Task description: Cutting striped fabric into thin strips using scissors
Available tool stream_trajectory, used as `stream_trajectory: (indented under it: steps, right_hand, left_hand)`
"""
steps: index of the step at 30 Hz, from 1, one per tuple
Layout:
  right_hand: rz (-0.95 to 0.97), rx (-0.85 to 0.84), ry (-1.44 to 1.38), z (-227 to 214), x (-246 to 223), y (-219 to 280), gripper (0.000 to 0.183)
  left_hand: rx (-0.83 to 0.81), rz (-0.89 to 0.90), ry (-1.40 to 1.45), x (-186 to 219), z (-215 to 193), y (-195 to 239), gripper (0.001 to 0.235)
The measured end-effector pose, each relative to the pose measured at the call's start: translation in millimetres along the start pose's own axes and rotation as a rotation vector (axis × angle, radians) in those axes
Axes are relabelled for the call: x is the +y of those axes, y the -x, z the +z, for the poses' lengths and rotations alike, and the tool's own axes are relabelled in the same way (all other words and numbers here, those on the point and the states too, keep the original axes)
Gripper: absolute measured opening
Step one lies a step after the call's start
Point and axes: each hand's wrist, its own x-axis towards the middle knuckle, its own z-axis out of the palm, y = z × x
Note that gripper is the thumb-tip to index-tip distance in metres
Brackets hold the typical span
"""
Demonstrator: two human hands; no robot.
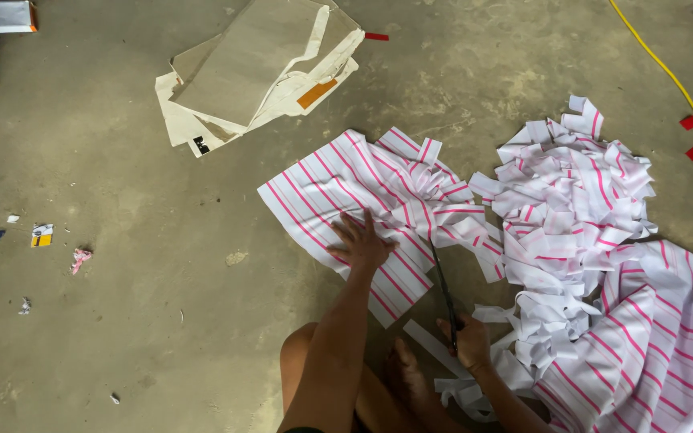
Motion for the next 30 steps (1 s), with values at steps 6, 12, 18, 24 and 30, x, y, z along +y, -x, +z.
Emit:
stream_trajectory:
  steps: [6,12,18,24,30]
  right_hand:
    - [0.019,0.039,0.085,0.7,-1.4,-0.3,0.041]
    - [0.011,0.066,0.166,2.3,17.4,-12.8,0.043]
    - [-0.053,0.059,0.206,0.2,22.9,-15.3,0.04]
    - [-0.021,0.05,0.214,0.6,17.1,-12.8,0.044]
    - [-0.011,0.073,0.13,4.3,27.0,-17.8,0.037]
  left_hand:
    - [0.086,0.101,0.013,14.8,-1.5,-15.2,0.128]
    - [0.188,0.318,0.084,17.3,14.6,-63.1,0.121]
    - [0.351,0.592,0.214,-7.4,1.9,-53.9,0.087]
    - [0.177,0.181,0.026,-23.7,2.3,-15.4,0.102]
    - [0.29,0.257,-0.082,-25.3,4.4,-36.6,0.097]
